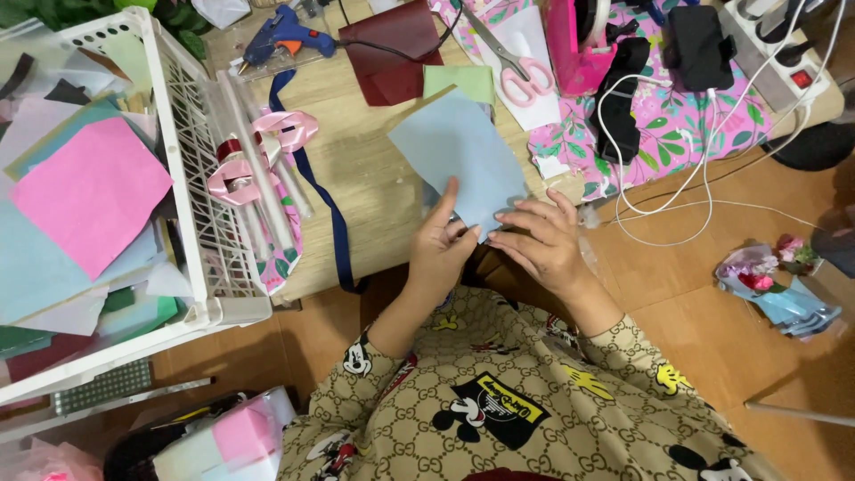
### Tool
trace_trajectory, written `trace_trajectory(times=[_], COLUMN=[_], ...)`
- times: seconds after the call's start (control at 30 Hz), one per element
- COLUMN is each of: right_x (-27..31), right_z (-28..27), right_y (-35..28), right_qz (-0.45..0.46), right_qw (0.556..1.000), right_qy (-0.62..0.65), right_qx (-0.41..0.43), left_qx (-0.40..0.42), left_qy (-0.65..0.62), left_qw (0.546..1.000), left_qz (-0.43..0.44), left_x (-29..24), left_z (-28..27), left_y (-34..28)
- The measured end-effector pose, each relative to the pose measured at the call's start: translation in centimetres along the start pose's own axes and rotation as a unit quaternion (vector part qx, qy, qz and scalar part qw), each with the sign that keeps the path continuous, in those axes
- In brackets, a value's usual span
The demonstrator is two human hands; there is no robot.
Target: The person wraps a rectangular box with light green paper, folding the edges and securing them with clear tape. They then apply a decorative black ribbon with gold patterns around the wrapped box.
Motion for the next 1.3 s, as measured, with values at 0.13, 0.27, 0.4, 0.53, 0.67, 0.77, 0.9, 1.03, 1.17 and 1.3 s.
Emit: trace_trajectory(times=[0.13,0.27,0.4,0.53,0.67,0.77,0.9,1.03,1.17,1.3], right_x=[0.0,-0.5,-1.6,-2.4,-5.0,-7.8,-7.8,-10.9,-13.4,-14.4], right_z=[0.1,0.2,0.4,0.8,0.0,-1.8,-3.2,-4.7,-4.1,-3.5], right_y=[-0.3,-0.7,-1.4,-1.9,-2.6,-3.9,-2.9,-1.9,-0.9,-1.9], right_qz=[0.016,0.052,0.21,0.362,0.547,0.555,0.428,0.24,0.161,0.115], right_qw=[1.0,0.998,0.973,0.914,0.766,0.741,0.865,0.957,0.976,0.977], right_qy=[0.018,0.032,0.101,0.178,0.282,0.283,0.147,-0.029,-0.104,-0.179], right_qx=[0.001,-0.002,-0.006,-0.046,-0.186,-0.251,-0.216,-0.159,-0.106,-0.028], left_qx=[0.011,0.02,0.022,0.02,0.03,0.04,0.025,0.028,0.021,0.015], left_qy=[-0.03,-0.03,-0.016,-0.01,-0.005,0.009,0.012,0.009,0.009,0.014], left_qw=[0.999,0.999,1.0,1.0,0.999,0.999,0.998,0.997,0.997,0.997], left_qz=[-0.021,-0.018,-0.001,0.006,-0.014,-0.034,-0.052,-0.073,-0.075,-0.079], left_x=[0.7,0.9,0.5,1.2,4.1,0.6,-1.7,-1.9,-2.2,-3.1], left_z=[0.3,0.6,0.4,0.3,-1.7,-1.7,-1.3,-1.4,-1.5,-1.3], left_y=[-0.1,-0.2,-0.4,-0.8,-0.6,-0.8,-0.6,-0.7,-0.8,-0.9])
Point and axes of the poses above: each hand's wrist, its own y-axis towards the middle knuckle, its own z-axis out of the palm, x = y × z, the point moved 4 cm from there along y, towards the middle knuckle, and after that the axes turned 11 degrees about -x, right-handed, at the moved point
